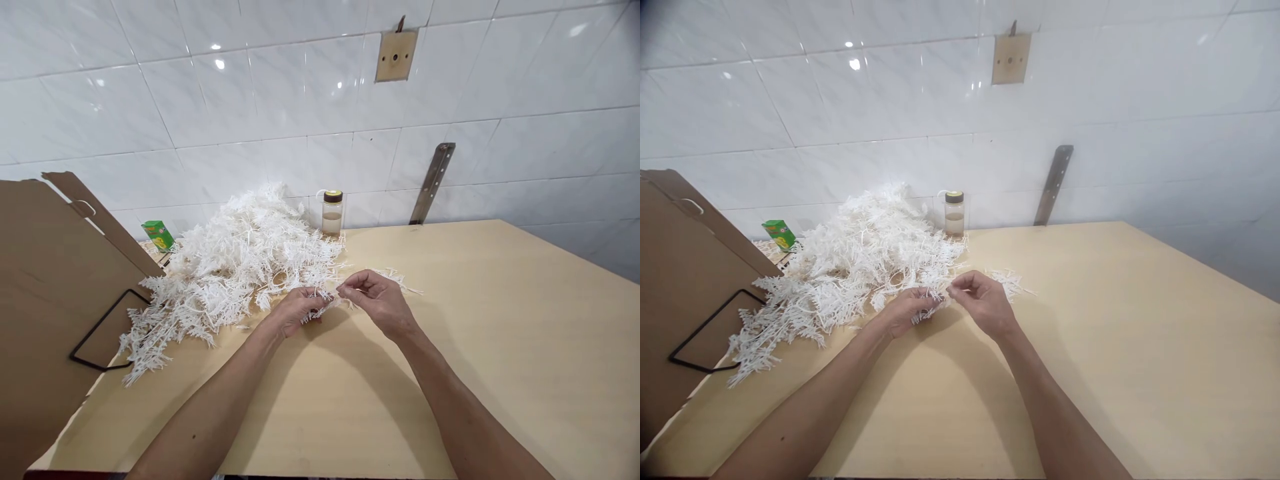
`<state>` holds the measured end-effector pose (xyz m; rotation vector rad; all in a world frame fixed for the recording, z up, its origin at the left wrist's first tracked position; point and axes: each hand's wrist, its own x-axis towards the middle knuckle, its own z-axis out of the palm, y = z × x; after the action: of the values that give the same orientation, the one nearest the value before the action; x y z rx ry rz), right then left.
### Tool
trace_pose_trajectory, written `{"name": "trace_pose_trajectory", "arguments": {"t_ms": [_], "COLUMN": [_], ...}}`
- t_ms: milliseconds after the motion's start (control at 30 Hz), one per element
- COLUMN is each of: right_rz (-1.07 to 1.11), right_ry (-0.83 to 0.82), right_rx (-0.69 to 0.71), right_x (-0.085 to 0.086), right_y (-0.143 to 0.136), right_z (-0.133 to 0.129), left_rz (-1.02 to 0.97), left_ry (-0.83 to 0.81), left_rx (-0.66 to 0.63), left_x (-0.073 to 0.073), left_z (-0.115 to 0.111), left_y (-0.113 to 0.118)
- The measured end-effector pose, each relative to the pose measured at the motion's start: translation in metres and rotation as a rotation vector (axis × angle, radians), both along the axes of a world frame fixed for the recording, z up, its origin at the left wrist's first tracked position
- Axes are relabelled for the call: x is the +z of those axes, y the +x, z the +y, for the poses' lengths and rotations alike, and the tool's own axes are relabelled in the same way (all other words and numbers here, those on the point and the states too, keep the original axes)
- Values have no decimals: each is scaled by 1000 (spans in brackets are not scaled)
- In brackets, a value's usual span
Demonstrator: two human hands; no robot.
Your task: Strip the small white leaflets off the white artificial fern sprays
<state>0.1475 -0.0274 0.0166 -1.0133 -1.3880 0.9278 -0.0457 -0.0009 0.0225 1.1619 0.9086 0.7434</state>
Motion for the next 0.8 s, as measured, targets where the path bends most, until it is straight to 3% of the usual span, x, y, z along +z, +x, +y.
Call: {"name": "trace_pose_trajectory", "arguments": {"t_ms": [133,267,500,800], "right_rz": [141,13,-141,-131], "right_ry": [-95,-253,-164,-148], "right_rx": [-109,-50,37,39], "right_x": [-5,-11,-11,-11], "right_y": [6,8,6,7], "right_z": [7,11,8,8], "left_rz": [42,106,121,-45], "left_ry": [33,83,141,3], "left_rx": [99,159,177,141], "left_x": [-3,-5,-8,-7], "left_z": [1,-3,-9,-10], "left_y": [2,8,16,15]}}
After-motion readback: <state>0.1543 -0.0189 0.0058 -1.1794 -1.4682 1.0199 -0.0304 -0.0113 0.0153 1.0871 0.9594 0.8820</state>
